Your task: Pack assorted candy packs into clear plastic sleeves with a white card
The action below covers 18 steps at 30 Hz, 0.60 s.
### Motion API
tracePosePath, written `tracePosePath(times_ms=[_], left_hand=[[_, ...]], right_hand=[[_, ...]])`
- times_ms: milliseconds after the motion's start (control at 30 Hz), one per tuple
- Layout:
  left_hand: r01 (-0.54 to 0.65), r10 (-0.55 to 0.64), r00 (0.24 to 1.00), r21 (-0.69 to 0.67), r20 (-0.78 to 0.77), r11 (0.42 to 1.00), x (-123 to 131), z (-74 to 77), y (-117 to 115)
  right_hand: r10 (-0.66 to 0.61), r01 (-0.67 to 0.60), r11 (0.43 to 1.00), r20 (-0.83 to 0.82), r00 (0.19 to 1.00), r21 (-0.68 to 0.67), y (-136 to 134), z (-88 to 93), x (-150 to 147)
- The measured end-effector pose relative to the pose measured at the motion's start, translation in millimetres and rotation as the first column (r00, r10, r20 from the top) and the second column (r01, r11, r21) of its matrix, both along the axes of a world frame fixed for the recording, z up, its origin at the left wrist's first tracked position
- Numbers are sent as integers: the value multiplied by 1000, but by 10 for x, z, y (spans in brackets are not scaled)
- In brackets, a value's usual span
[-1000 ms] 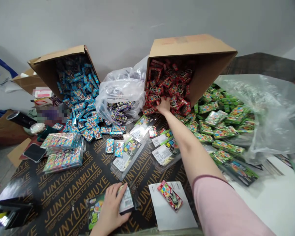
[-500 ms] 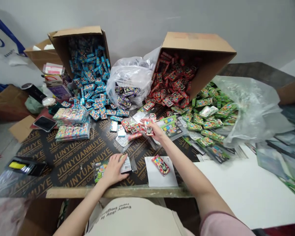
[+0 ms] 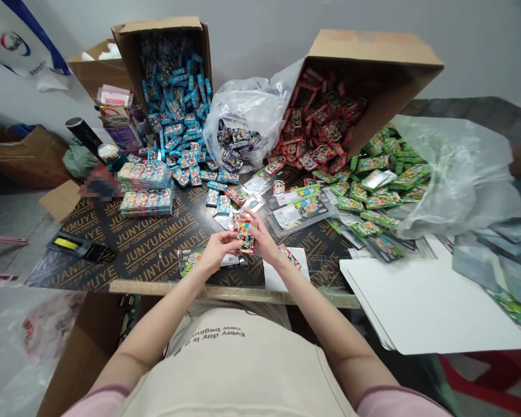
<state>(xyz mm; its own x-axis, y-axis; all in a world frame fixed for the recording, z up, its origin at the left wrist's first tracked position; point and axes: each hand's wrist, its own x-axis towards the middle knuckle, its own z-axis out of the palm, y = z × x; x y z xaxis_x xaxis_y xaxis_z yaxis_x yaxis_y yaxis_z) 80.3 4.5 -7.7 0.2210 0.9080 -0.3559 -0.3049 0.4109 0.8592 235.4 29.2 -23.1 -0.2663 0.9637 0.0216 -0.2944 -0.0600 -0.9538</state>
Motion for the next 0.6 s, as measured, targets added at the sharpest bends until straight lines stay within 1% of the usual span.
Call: tracePosePath(times_ms=[100, 167, 200, 267, 367, 433, 533, 600], left_hand=[[-38, 39, 998, 21, -48, 999, -112, 62, -28], [-103, 105, 993, 38, -60, 994, -192, 90, -22], [-139, 141, 988, 47, -60, 989, -223, 99, -18], [-188, 193, 979, 68, -61, 980, -258, 104, -17], [-190, 200, 977, 119, -79, 975, -242, 80, -45], [-192, 205, 975, 142, -85, 971, -207, 48, -79], [-203, 210, 976, 113, -58, 973, -171, 3, -127], [-192, 195, 980, 78, -38, 978, -179, -12, -143]], right_hand=[[13, -47, 980, 175, 985, 193, -136, 90, 164], [7, -86, 963, 295, 955, 255, -229, 139, 237], [-18, -72, 962, 322, 947, 264, -276, 150, 250], [-72, 3, 973, 291, 954, 231, -366, 146, 228], [-85, 71, 994, 189, 978, 78, -471, 111, 124], [-108, 110, 994, 154, 982, -4, -514, 95, 50], [-217, 225, 971, 100, 971, -76, -549, 83, -19], [-225, 233, 968, 92, 970, -94, -569, 77, -27]])
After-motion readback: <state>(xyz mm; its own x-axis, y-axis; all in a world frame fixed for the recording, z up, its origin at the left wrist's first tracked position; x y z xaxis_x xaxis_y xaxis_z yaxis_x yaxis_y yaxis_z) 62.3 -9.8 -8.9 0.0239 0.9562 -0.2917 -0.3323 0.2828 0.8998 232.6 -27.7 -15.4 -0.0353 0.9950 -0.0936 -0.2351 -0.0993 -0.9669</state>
